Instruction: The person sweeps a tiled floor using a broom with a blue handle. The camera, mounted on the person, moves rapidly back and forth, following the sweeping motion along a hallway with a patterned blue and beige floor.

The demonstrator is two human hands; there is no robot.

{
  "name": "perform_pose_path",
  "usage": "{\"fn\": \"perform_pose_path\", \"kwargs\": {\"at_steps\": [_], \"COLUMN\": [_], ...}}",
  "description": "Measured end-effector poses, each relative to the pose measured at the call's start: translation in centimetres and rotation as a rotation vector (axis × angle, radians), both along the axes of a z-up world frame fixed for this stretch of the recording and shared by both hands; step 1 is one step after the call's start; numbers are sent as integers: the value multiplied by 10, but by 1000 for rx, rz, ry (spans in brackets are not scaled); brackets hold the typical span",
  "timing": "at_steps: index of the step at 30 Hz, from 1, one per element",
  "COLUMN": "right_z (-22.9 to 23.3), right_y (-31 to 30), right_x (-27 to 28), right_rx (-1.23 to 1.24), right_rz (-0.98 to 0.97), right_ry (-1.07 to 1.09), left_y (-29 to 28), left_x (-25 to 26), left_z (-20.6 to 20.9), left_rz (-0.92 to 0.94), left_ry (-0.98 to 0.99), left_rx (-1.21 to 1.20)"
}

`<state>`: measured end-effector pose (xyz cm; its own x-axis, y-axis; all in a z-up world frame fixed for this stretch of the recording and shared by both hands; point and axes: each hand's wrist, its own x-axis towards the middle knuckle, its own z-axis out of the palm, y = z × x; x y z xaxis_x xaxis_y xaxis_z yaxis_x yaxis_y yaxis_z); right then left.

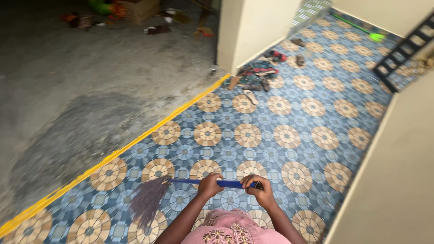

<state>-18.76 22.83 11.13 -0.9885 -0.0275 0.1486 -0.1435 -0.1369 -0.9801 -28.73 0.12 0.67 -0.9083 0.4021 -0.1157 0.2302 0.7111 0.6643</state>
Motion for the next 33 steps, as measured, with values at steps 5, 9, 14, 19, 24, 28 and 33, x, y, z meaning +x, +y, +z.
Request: {"fn": "perform_pose_path", "kwargs": {"at_steps": [5, 9, 14, 19, 24, 28, 33], "right_z": [11, 16, 33, 45, 53, 59, 67], "right_y": [45, 58, 67, 78, 93, 106, 117], "right_x": [43, 74, 79, 31, -66, -149, -246], "right_rx": [139, 253, 531, 797, 926, 858, 805], "right_rz": [-322, -564, -761, -787, -667, -556, -471], "right_ry": [81, 100, 93, 103, 237, 281, 373], "left_y": [101, 174, 244, 293, 311, 322, 329], "left_x": [-25, -28, -30, -57, -120, -184, -258], "left_z": [-1, -10, -29, -37, -35, -25, -14], "left_rz": [-250, -443, -658, -814, -857, -821, -901], "left_ry": [-38, -8, 5, 33, -59, -277, -670], "left_rx": [9, 66, 148, 267, 290, 309, 903]}}
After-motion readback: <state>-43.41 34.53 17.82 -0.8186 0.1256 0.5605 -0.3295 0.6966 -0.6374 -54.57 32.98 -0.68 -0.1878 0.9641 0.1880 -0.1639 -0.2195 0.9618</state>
